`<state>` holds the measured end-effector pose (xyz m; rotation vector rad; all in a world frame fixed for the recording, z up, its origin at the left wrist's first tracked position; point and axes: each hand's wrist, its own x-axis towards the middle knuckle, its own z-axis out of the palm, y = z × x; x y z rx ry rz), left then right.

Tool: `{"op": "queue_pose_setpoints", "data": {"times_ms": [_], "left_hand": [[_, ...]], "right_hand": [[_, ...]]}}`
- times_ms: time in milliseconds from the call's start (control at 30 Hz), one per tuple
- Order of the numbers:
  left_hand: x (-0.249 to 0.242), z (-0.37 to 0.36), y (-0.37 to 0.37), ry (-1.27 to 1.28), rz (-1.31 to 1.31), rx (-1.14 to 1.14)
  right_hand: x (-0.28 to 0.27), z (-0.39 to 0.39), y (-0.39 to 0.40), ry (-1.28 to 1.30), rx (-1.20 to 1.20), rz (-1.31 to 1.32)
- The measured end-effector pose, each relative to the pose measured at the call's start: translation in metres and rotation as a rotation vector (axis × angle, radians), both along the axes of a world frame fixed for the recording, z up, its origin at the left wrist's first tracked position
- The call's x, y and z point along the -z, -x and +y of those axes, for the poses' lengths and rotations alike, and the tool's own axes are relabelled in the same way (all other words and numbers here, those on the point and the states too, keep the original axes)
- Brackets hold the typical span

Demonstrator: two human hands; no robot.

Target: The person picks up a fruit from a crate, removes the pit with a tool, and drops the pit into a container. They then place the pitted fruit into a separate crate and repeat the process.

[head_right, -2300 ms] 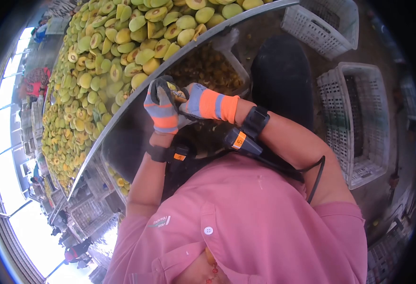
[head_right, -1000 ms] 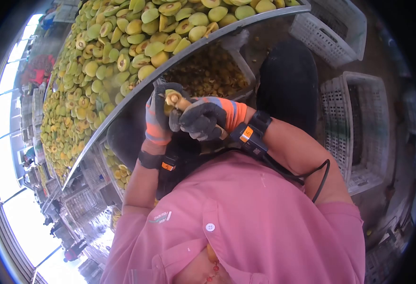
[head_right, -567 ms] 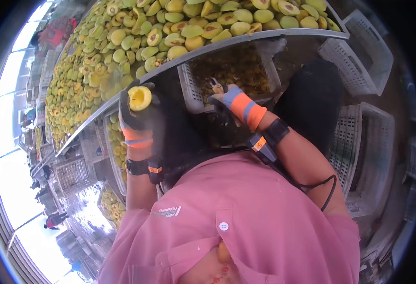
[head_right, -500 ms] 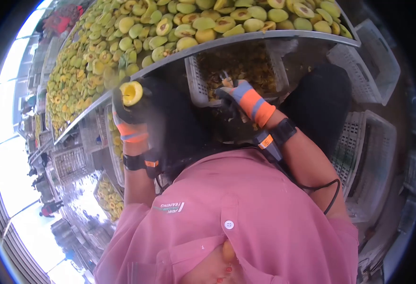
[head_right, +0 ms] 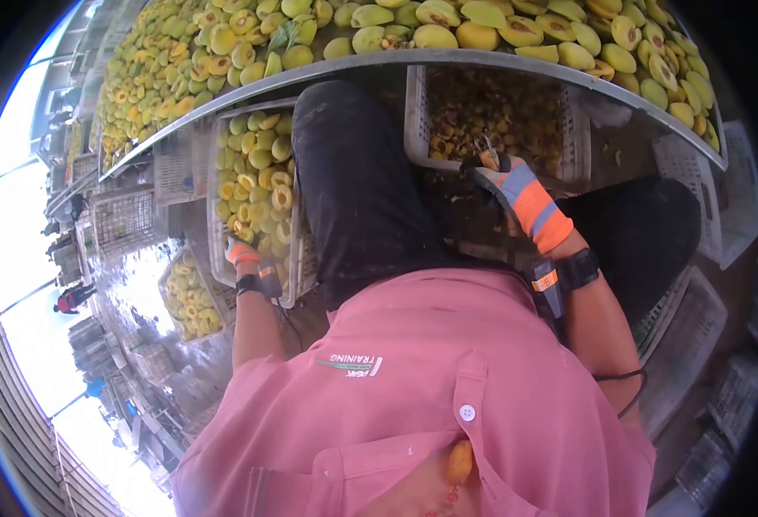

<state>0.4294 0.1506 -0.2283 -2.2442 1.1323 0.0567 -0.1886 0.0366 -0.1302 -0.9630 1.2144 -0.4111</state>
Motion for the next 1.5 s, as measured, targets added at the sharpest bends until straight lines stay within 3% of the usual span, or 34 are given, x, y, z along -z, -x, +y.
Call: {"op": "queue_pose_setpoints", "data": {"times_ms": [33,100,200,333,400,467,567,667,867,1000,1067,1100,1133,1200,1267,1367,1400,1500], "left_hand": [[-0.002,0.000,-0.013,-0.170,-0.106,0.067],[-0.009,-0.010,-0.035,-0.195,-0.075,0.035],[-0.011,-0.024,-0.066,-0.173,0.022,0.041],[0.016,-0.029,-0.055,-0.407,-0.063,0.215],[0.031,-0.031,-0.040,-0.542,-0.222,0.326],[0.023,-0.034,-0.022,-0.651,-0.323,0.462],[0.004,-0.053,-0.012,-0.580,-0.189,0.106],[0.019,-0.062,-0.056,-0.371,-0.076,0.018],[0.004,-0.072,-0.056,-0.298,-0.036,-0.048],[0.003,-0.102,-0.039,-0.221,-0.040,0.051],[0.011,-0.108,-0.036,-0.258,-0.066,0.104],[0.029,-0.110,-0.041,0.183,0.296,-0.459],[0.048,-0.112,-0.045,0.804,0.487,-0.931],[0.075,-0.104,-0.045,1.108,0.755,-0.781],[0.081,-0.097,-0.042,1.087,0.717,-0.535],[0.014,-0.098,0.046,0.587,0.217,-0.057],[0.014,-0.099,0.046,0.563,0.219,-0.006],[0.025,-0.103,-0.012,0.471,1.036,-0.367]], "right_hand": [[-0.001,-0.001,-0.001,0.083,-0.065,0.044],[-0.004,-0.002,0.000,0.244,-0.189,0.137],[0.000,0.004,-0.011,-0.115,0.216,0.049],[-0.007,0.002,-0.009,0.038,0.008,0.146],[0.008,0.005,-0.007,0.058,0.093,-0.013],[-0.013,0.005,-0.009,-0.034,0.127,-0.062],[-0.020,0.008,-0.010,-0.062,0.167,-0.110],[-0.002,0.007,-0.007,-0.039,0.219,-0.098],[0.023,0.009,-0.005,-0.066,0.282,-0.042],[0.029,0.007,-0.006,-0.059,0.236,0.014],[0.052,0.014,0.001,0.410,-0.053,0.235],[0.049,0.012,0.002,0.424,-0.058,0.240],[0.046,0.010,0.002,0.437,-0.064,0.246],[0.006,0.002,-0.011,0.013,0.186,0.037],[0.006,0.004,-0.010,-0.064,0.207,0.040],[-0.002,0.004,-0.009,-0.025,0.181,-0.075],[-0.005,0.004,-0.010,0.010,0.158,-0.133],[-0.003,0.006,-0.015,0.160,0.089,-0.146]]}}
